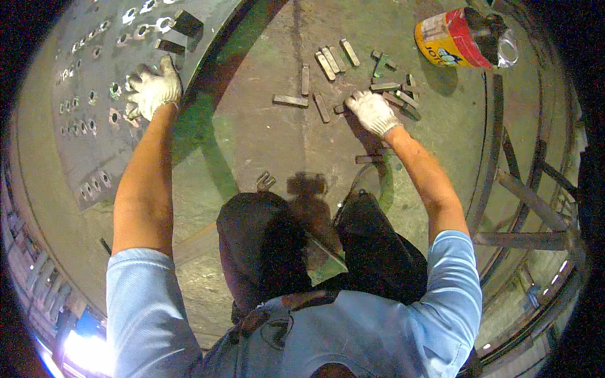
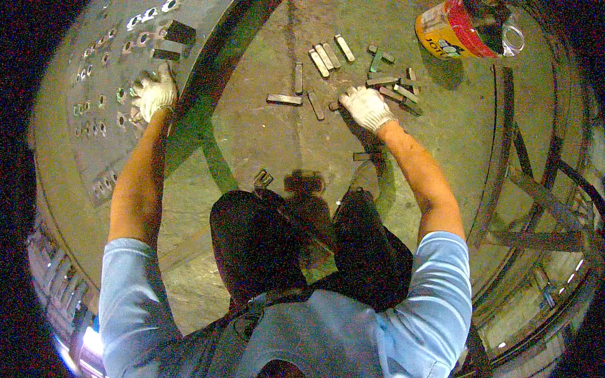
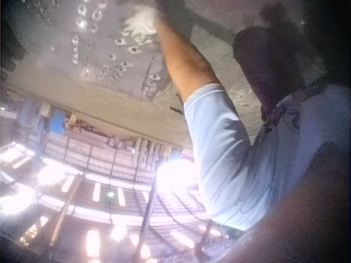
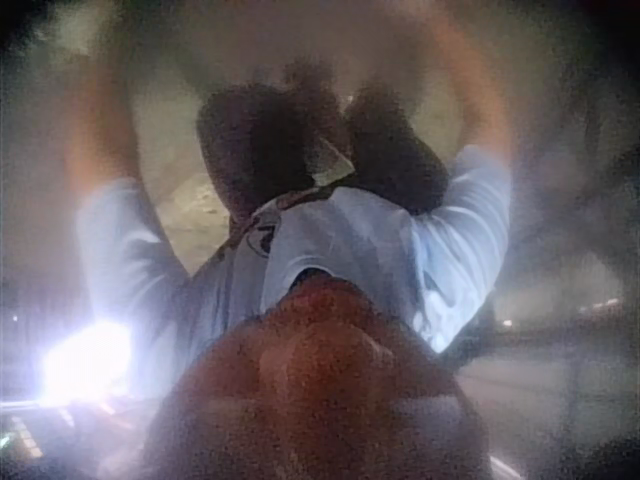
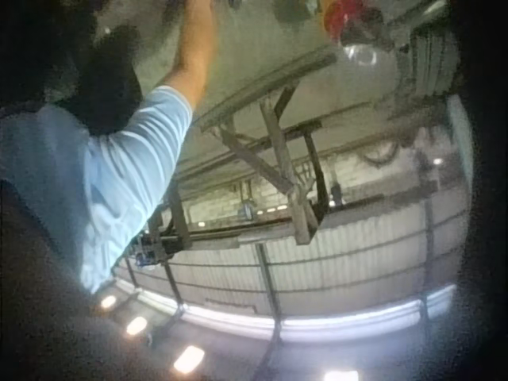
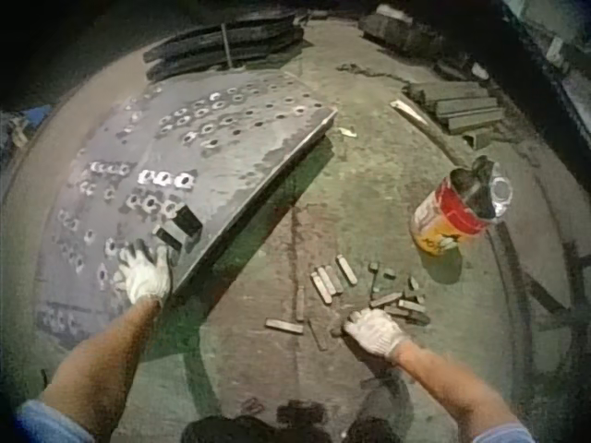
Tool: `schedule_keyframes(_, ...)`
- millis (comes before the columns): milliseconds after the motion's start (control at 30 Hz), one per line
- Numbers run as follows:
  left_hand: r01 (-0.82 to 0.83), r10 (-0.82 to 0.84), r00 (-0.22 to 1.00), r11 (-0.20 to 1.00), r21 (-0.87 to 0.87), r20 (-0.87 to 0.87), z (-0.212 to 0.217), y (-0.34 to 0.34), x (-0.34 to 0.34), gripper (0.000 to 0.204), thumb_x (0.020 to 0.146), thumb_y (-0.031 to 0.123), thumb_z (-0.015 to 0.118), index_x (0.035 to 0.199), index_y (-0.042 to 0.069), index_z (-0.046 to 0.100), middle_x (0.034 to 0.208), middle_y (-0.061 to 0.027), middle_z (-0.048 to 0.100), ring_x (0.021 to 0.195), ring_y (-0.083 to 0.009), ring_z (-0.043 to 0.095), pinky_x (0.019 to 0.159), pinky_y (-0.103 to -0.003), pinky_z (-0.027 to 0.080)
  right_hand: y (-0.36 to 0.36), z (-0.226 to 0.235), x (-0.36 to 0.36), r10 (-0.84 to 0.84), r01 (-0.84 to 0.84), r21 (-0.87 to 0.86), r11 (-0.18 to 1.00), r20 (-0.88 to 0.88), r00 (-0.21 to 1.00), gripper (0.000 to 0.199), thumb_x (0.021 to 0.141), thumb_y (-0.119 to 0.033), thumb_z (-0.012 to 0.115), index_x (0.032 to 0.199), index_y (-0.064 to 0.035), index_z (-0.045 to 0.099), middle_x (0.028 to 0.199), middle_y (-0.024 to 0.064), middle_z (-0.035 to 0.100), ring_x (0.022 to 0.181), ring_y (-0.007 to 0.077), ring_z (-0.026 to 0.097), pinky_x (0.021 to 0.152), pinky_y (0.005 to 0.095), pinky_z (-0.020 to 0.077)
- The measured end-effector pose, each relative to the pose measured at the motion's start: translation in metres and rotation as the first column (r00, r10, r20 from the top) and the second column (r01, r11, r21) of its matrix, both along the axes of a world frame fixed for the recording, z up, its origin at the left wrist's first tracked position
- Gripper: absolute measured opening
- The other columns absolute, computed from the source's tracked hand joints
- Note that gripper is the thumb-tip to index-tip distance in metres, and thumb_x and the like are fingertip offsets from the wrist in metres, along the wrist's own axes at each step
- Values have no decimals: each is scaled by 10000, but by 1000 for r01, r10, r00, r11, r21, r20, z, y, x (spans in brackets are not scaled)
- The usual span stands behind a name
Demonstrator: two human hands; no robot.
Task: The person kneels on the floor and repeatedly picks up small metal pins, inserting them into holes on a perforated metal sheet. The person handles the pins one at a time, placing them into the sheet's holes.
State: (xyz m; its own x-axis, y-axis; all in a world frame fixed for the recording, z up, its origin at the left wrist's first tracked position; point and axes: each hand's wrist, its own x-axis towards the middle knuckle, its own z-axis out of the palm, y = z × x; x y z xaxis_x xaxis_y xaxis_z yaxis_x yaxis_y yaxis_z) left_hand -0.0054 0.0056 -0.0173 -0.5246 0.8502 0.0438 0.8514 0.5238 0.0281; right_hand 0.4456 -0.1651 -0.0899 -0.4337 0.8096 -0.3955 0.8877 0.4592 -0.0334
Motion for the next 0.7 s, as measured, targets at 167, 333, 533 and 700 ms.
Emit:
schedule_keyframes(167,-10,10,999,1000,-18,-42,5,0,1,857,919,739,408,1580,198,344,1665,-159,248,1500,-484,235,1147,-738,169,-14,12,-13,-380,417,-55,907,-531,757,301,907,-135,637,1195,-45,633,1156,205,672,1076,368,657,912,455,530)
schedule_keyframes(333,-21,21,1000,1000,-1,-21,2,-1,-2,845,924,743,384,1578,209,350,1663,-162,254,1514,-471,209,1148,-737,161,-9,116,-50,-615,591,-301,748,-648,449,371,893,-133,659,1248,-36,610,1131,214,691,1061,403,667,906,435,543)
schedule_keyframes(533,-17,17,1000,1000,-15,-25,8,-2,4,827,924,716,430,1567,200,368,1658,-147,262,1489,-468,252,1153,-713,193,-6,143,-54,-460,536,-270,800,-849,260,353,890,4,683,1235,-25,612,1117,118,714,1054,211,697,933,355,553)
schedule_keyframes(700,-16,15,1000,1000,-9,-27,6,-2,4,831,926,719,423,1572,201,358,1667,-139,247,1491,-478,243,1156,-715,190,-4,162,-65,-379,587,-189,787,-899,219,294,858,-53,723,1139,-75,639,980,144,726,936,298,725,827,392,564)
